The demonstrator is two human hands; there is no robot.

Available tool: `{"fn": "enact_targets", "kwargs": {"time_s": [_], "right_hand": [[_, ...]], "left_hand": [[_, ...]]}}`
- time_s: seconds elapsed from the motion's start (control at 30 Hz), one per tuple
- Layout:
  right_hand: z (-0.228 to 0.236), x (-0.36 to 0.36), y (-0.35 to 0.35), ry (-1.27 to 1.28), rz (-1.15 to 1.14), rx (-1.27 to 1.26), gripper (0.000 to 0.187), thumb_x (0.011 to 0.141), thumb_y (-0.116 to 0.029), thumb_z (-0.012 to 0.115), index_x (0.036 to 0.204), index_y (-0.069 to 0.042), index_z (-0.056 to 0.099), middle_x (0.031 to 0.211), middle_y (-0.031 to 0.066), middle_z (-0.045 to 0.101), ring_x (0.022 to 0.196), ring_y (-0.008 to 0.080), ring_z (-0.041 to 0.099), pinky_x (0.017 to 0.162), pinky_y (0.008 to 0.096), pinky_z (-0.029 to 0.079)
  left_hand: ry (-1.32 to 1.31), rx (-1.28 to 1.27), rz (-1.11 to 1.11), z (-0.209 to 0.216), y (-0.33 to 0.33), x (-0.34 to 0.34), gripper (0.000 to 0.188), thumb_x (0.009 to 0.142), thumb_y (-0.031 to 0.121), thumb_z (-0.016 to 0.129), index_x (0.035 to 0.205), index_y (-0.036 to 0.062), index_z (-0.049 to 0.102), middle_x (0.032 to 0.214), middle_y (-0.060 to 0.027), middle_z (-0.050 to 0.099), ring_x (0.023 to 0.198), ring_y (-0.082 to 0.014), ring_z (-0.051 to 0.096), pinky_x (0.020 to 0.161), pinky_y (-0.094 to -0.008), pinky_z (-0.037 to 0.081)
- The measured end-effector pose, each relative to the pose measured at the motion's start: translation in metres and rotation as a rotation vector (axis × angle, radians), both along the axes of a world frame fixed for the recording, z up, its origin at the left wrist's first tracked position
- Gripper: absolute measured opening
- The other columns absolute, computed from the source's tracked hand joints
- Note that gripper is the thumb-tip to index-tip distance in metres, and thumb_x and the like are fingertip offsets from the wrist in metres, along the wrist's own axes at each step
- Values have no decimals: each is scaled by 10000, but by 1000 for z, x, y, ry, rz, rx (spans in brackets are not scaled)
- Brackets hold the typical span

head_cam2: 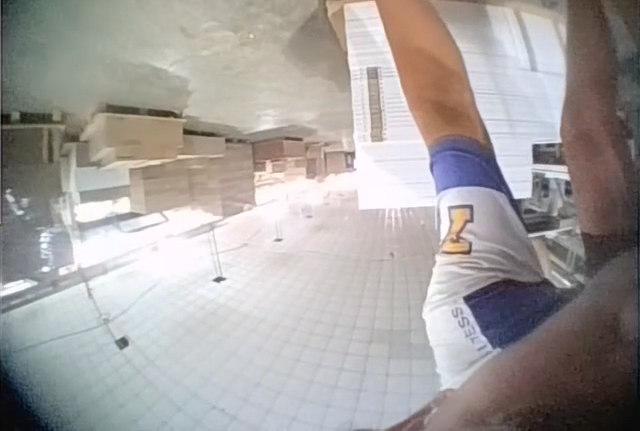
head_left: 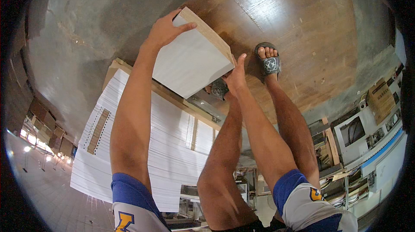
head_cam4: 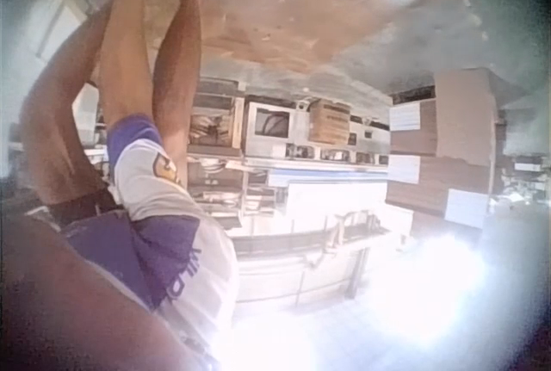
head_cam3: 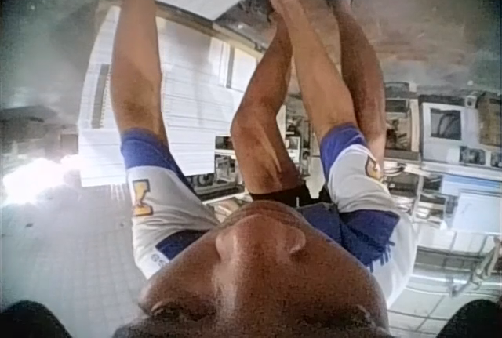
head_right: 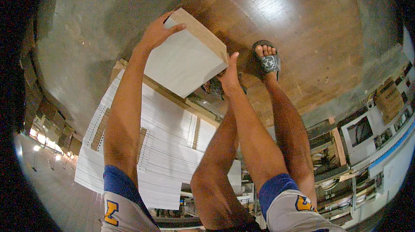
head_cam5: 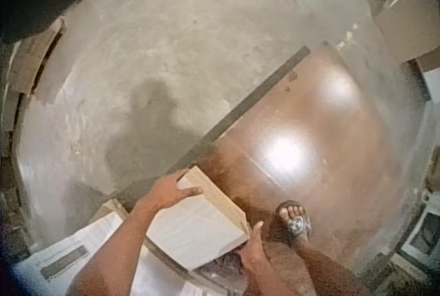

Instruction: The person uses a small tool to tighten or adjust components inside a large piece of machinery, then walks to a work table to stack and align several white panels before carrying the stack to a wooden pallet.

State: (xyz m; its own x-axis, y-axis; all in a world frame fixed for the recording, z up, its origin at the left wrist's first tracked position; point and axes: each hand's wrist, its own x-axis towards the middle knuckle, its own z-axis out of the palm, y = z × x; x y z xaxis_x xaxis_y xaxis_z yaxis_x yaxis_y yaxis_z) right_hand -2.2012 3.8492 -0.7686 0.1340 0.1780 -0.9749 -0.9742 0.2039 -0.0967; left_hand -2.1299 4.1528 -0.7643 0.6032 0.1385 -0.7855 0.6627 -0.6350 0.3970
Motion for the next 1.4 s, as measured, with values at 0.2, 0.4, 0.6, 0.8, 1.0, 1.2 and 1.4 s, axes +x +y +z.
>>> {"fn": "enact_targets", "kwargs": {"time_s": [0.2, 0.4, 0.6, 0.8, 1.0, 1.2, 1.4], "right_hand": [[-20, 44, -7, -61, 253, -260, 1124, 904, -886, 205, 1602, -4, 227, 1657, 178, 236, 1535, 314, 198, 1238, 475, 141], [-4, 138, 63, -545, 1038, 26, 1029, 958, -789, 358, 1619, -19, 188, 1674, 175, 239, 1561, 282, 188, 1267, 419, 143], [5, 143, 167, -585, 1316, 182, 1270, 731, -897, 607, 1588, -11, 300, 1562, 287, 390, 1437, 416, 405, 1189, 540, 312], [7, 133, 181, -635, 1481, 24, 1284, 760, -868, 612, 1568, 70, 271, 1607, 293, 299, 1499, 412, 291, 1230, 518, 231], [5, 123, 187, -784, 1548, -52, 1184, 745, -834, 674, 1515, 27, 409, 1473, 269, 507, 1377, 387, 477, 1168, 488, 347], [-19, 125, 178, -940, 1695, -219, 1255, 718, -890, 629, 1540, 23, 369, 1505, 319, 443, 1390, 444, 461, 1176, 516, 341], [13, 111, 228, -1487, 1771, -260, 1233, 737, -887, 611, 1544, 14, 371, 1598, 290, 329, 1478, 407, 354, 1195, 507, 317]], "left_hand": [[-26, -100, 117, -2, 19, -34, 1090, 724, 801, 717, 1500, 68, 497, 1388, -211, 620, 1270, -373, 605, 1058, -450, 476], [-180, 570, 576, 9, 54, -178, 1121, 813, 826, 592, 1495, -51, 441, 1495, -306, 478, 1446, -398, 409, 1209, -467, 290], [-100, -76, 1426, 0, -7, -246, 867, 850, 597, 765, 1403, -31, 538, 1356, -217, 612, 1274, -346, 579, 1070, -432, 437], [-91, -176, 1516, 8, -20, -232, 945, 733, 671, 830, 1336, -16, 589, 1219, -170, 682, 1096, -288, 673, 903, -418, 540], [-115, -57, 1490, 9, -21, -231, 1020, 649, 734, 837, 1306, -13, 613, 1204, -204, 698, 1065, -315, 704, 922, -433, 554], [-163, -18, 1433, 6, -24, -240, 1034, 662, 736, 827, 1326, -20, 590, 1217, -228, 690, 1110, -343, 692, 951, -448, 549], [-105, -43, 1620, 8, -86, -277, 1157, 759, 733, 761, 1509, -60, 378, 1468, -276, 511, 1380, -389, 492, 1134, -452, 409]]}}
